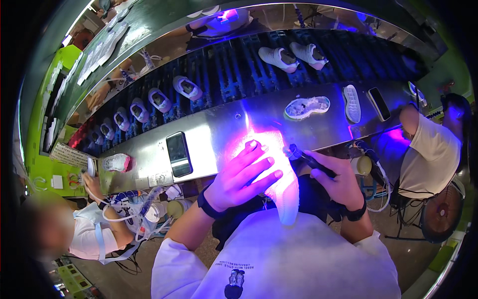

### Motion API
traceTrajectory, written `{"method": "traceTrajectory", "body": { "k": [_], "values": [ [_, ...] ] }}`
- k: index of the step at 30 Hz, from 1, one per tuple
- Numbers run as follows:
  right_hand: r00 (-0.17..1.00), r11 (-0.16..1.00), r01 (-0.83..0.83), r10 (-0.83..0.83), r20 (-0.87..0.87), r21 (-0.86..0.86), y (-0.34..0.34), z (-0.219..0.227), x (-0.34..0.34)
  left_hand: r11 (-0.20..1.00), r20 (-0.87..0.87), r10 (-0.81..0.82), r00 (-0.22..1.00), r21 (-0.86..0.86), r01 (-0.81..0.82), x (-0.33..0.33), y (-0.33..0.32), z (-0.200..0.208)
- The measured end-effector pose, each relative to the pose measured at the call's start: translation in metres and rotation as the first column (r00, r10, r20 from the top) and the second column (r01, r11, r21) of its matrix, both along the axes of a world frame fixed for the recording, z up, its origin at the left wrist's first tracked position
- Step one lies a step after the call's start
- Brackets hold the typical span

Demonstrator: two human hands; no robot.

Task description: Assemble and inspect shoe components on a factory production line.

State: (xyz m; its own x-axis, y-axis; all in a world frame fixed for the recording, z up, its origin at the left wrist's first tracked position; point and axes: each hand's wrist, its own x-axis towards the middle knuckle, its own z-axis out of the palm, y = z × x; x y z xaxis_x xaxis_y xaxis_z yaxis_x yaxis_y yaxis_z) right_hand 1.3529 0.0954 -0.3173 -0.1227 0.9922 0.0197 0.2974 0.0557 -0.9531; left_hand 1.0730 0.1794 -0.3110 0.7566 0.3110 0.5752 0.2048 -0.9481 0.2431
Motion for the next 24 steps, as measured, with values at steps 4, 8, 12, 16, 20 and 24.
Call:
{"method": "traceTrajectory", "body": {
  "k": [4,8,12,16,20,24],
  "values": [
    [0.994,0.992,0.022,-0.036,-0.106,-0.125,-0.004,-0.014,0.006,1.0,-0.041,-0.001,0.999,-0.026,0.0,0.013,0.006,0.001],
    [0.993,0.973,-0.02,-0.007,-0.118,-0.231,-0.021,-0.019,0.015,0.999,-0.064,0.019,0.998,-0.05,-0.023,0.014,0.011,-0.006],
    [0.962,0.943,-0.069,-0.024,-0.273,-0.326,-0.045,-0.029,0.024,0.996,-0.076,0.031,0.997,-0.086,-0.038,0.012,0.014,-0.009],
    [0.968,0.946,-0.054,-0.028,-0.248,-0.32,-0.016,-0.02,0.014,0.998,-0.077,0.039,0.996,-0.05,-0.043,0.004,0.011,-0.018],
    [0.978,0.954,-0.072,0.011,-0.208,-0.29,-0.003,-0.015,0.004,0.983,-0.03,0.154,0.988,-0.101,-0.156,-0.005,0.004,-0.025],
    [0.972,0.956,-0.123,0.063,-0.224,-0.265,-0.009,-0.018,0.003,0.96,-0.009,0.234,0.972,-0.155,-0.233,-0.013,0.0,-0.025]
  ]
}}
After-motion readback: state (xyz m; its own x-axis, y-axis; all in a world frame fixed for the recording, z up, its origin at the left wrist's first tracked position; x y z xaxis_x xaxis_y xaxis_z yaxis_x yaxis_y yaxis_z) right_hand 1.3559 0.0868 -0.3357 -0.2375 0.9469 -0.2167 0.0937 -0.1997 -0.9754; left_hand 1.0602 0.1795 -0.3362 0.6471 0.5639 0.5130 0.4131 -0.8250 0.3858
